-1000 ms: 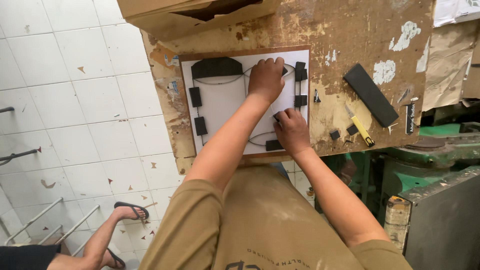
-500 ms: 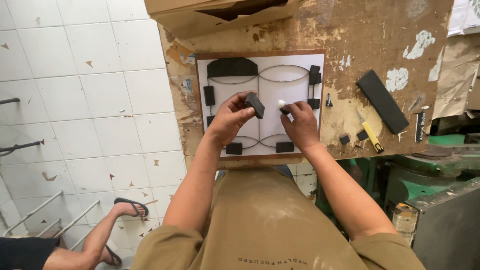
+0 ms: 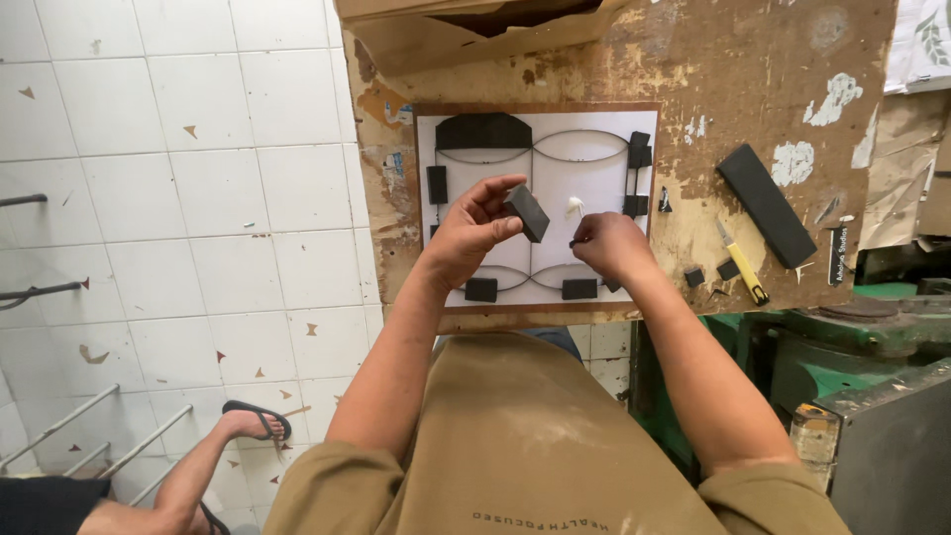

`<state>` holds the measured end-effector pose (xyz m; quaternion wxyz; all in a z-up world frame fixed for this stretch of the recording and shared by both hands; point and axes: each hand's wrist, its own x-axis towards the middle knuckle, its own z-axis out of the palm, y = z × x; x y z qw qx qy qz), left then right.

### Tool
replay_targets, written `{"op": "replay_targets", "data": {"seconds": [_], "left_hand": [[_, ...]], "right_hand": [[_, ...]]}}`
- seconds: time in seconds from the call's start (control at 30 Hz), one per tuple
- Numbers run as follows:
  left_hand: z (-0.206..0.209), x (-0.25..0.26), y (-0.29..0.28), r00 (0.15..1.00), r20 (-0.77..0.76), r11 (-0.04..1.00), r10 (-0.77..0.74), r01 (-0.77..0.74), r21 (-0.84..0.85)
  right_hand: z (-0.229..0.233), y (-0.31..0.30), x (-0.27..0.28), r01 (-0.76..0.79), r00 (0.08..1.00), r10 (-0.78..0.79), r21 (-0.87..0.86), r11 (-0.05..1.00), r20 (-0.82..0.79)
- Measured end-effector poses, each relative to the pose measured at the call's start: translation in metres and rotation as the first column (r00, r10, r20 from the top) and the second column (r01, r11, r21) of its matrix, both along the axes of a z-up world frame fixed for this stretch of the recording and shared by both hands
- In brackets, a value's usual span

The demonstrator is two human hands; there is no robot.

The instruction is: The person arranges small black rectangular components on a white board with a printed circuit diagram. They pick up and place the components into designated slots, occasionally using a yellow utility knife to adjust or cut a piece of black material. The person works methodically, ensuring each component is correctly positioned.

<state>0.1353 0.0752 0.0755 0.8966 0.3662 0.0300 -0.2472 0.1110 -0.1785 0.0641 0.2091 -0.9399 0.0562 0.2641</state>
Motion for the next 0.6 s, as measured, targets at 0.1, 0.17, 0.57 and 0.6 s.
{"op": "replay_targets", "data": {"seconds": [0.1, 0.17, 0.57, 0.6], "left_hand": [[0.017, 0.003, 0.000, 0.999, 0.041, 0.999, -0.006, 0.008, -0.038], [0.024, -0.001, 0.000, 0.998, 0.061, 0.999, -0.013, 0.016, -0.048], [0.066, -0.001, -0.012, 0.978, 0.207, 0.994, -0.033, 0.053, -0.094], [0.063, -0.001, -0.008, 0.979, 0.205, 0.996, -0.023, 0.040, -0.081]], "right_hand": [[0.060, 0.012, 0.003, 0.347, 0.937, -0.313, 0.484, 0.803, -0.154], [0.083, 0.019, -0.006, 0.499, 0.842, -0.470, 0.714, 0.491, -0.266], [0.157, 0.063, -0.020, -0.148, 0.746, -0.416, 0.739, 0.658, 0.520], [0.159, 0.062, -0.023, -0.150, 0.768, -0.365, 0.702, 0.696, 0.526]]}}
